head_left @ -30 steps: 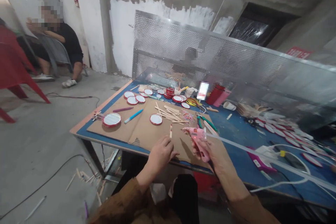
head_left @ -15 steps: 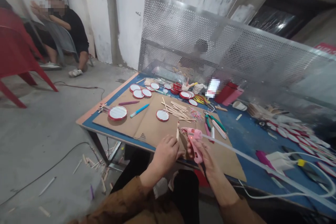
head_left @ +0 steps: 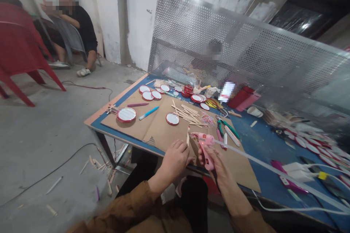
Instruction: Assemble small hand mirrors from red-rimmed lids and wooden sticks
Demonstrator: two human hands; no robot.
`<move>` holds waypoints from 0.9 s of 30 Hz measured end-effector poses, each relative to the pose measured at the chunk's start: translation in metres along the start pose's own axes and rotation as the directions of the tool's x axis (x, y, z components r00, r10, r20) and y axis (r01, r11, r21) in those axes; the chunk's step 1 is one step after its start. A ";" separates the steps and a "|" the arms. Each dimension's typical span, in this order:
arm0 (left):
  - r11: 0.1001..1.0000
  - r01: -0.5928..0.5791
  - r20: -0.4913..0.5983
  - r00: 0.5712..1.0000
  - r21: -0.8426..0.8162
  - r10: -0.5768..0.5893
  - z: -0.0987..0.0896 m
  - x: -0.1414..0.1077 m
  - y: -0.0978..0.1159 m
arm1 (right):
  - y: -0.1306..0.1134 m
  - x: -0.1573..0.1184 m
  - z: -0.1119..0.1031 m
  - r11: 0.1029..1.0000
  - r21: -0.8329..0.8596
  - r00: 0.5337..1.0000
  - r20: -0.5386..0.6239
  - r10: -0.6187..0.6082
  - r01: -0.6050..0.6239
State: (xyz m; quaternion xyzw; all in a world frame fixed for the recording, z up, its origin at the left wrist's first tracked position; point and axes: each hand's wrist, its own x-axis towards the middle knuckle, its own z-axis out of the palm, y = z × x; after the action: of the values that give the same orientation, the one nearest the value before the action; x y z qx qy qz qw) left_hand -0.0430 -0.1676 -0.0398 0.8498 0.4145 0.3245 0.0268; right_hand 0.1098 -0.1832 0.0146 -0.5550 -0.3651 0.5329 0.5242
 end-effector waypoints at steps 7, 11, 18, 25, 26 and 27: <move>1.000 -0.007 -0.002 1.000 0.008 0.007 0.001 -0.001 -0.001 | 0.000 -0.003 0.001 0.999 -0.001 0.998 0.037 0.052 -0.052; 1.000 -0.002 -0.002 1.000 0.006 0.002 0.001 -0.001 -0.001 | 0.001 -0.005 0.001 0.998 0.003 0.998 0.036 0.055 -0.055; 1.000 0.001 0.001 1.000 -0.014 -0.001 0.001 -0.001 -0.001 | -0.001 -0.008 0.005 0.998 0.007 0.998 0.027 0.055 -0.055; 0.999 0.001 0.001 1.000 -0.038 -0.001 0.001 -0.001 -0.001 | 0.000 -0.011 0.006 0.998 0.035 0.999 0.006 0.044 -0.044; 0.999 0.001 -0.001 1.000 -0.038 -0.001 0.001 -0.001 -0.001 | 0.001 -0.011 0.006 0.998 0.042 0.999 0.004 0.045 -0.046; 0.999 0.002 -0.001 1.000 -0.037 -0.002 0.001 -0.001 -0.001 | 0.001 -0.012 0.006 0.998 0.046 0.999 0.004 0.047 -0.047</move>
State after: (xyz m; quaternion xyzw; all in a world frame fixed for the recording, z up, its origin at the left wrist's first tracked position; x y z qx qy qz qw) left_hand -0.0436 -0.1673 -0.0418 0.8485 0.4094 0.3326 0.0429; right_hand 0.1018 -0.1935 0.0170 -0.5502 -0.3405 0.5542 0.5237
